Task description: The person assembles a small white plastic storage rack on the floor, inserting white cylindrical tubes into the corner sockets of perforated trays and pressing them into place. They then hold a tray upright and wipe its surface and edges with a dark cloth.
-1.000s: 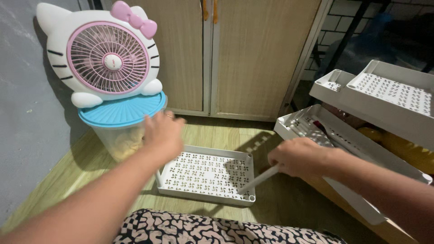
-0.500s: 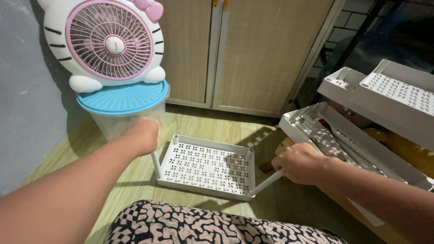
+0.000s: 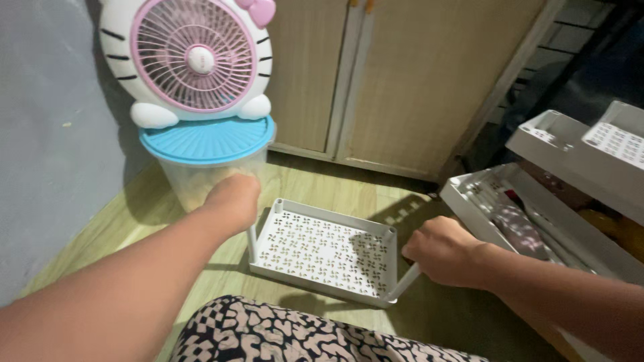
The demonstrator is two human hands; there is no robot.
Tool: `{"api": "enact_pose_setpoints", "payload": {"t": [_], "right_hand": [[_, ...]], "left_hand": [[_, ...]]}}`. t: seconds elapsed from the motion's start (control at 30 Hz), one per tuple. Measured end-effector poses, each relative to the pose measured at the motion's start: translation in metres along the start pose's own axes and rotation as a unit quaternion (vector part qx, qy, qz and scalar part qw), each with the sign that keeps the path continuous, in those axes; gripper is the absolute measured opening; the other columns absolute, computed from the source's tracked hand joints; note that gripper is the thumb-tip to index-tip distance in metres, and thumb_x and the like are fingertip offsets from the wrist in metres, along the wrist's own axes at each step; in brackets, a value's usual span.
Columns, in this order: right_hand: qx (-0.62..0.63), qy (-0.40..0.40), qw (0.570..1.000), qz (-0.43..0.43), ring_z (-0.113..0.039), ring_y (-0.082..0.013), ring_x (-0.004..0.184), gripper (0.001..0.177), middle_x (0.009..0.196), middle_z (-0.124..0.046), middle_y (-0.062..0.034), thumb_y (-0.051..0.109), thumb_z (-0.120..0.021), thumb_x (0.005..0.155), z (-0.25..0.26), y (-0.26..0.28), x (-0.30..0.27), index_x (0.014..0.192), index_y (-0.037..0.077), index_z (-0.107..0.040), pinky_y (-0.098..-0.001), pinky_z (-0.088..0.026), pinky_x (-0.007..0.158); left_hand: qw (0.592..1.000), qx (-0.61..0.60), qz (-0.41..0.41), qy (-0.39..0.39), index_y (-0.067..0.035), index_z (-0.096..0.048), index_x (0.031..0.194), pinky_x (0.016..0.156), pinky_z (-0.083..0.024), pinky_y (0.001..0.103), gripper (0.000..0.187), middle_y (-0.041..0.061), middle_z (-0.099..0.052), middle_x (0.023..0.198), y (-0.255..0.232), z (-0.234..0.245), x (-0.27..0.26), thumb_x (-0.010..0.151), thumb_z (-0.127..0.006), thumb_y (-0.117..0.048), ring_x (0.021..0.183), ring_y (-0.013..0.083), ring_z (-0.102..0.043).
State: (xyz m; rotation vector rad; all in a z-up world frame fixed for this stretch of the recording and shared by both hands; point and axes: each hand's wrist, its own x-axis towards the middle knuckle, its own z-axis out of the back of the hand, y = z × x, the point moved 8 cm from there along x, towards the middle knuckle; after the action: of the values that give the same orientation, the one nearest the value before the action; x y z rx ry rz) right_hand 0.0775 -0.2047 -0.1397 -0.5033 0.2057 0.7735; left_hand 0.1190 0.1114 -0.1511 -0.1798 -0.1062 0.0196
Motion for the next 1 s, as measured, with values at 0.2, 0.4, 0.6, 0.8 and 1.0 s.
{"api": "enact_pose_setpoints", "payload": {"t": [0.2, 0.4, 0.6, 0.8, 1.0], "right_hand": [[-0.021, 0.128, 0.984, -0.126, -0.077, -0.0247, 0.087, 0.016, 0.093, -0.077, -0.0069, 0.028, -0.066, 0.093, -0.031, -0.023, -0.004, 0.097, 0.015, -0.075, -0.0388, -0.061, 0.076], [0.056, 0.113, 0.968, -0.217, -0.077, -0.0254, 0.093, 0.018, 0.101, -0.078, -0.0086, 0.028, -0.076, 0.087, -0.03, -0.037, 0.011, 0.097, 0.013, -0.078, -0.0383, -0.062, 0.08], [-0.029, 0.143, 0.976, -0.162, -0.075, -0.0251, 0.089, 0.024, 0.099, -0.077, -0.009, 0.032, -0.073, 0.093, -0.024, -0.023, 0.014, 0.095, 0.009, -0.075, -0.0367, -0.06, 0.074], [-0.238, 0.178, 0.955, 0.02, -0.073, -0.0198, 0.077, 0.015, 0.087, -0.078, -0.0059, 0.019, -0.071, 0.095, -0.039, 0.016, -0.008, 0.088, 0.008, -0.078, -0.0336, -0.055, 0.062], [-0.15, 0.162, 0.974, -0.056, -0.075, -0.0244, 0.086, 0.02, 0.093, -0.077, -0.0093, 0.025, -0.07, 0.094, -0.038, -0.007, 0.014, 0.089, 0.008, -0.078, -0.0369, -0.058, 0.07]], "left_hand": [[1.0, -0.003, -0.005, 0.004, 0.001, -0.075, 0.093, 0.087, -0.057, 0.05, 0.018, 0.028, -0.07, 0.103, -0.003, 0.005, -0.006, 0.079, -0.066, 0.004, 0.103, 0.0425, -0.069], [1.0, 0.0, -0.001, -0.008, 0.001, -0.075, 0.092, 0.086, -0.058, 0.051, 0.017, 0.028, -0.07, 0.102, -0.002, 0.005, -0.007, 0.077, -0.066, 0.005, 0.101, 0.0431, -0.07], [1.0, 0.008, -0.016, -0.024, -0.002, -0.076, 0.09, 0.087, -0.057, 0.051, 0.018, 0.026, -0.071, 0.1, -0.001, 0.003, -0.009, 0.078, -0.064, 0.004, 0.1, 0.0429, -0.069], [1.0, 0.017, -0.024, -0.01, -0.005, -0.077, 0.09, 0.088, -0.057, 0.049, 0.019, 0.024, -0.072, 0.1, -0.001, -0.003, -0.002, 0.078, -0.065, 0.002, 0.1, 0.0405, -0.07], [0.995, -0.025, -0.093, -0.003, -0.005, -0.074, 0.081, 0.083, -0.056, 0.047, 0.013, 0.02, -0.071, 0.094, 0.005, 0.003, -0.008, 0.072, -0.069, 0.002, 0.095, 0.0381, -0.069]]}}
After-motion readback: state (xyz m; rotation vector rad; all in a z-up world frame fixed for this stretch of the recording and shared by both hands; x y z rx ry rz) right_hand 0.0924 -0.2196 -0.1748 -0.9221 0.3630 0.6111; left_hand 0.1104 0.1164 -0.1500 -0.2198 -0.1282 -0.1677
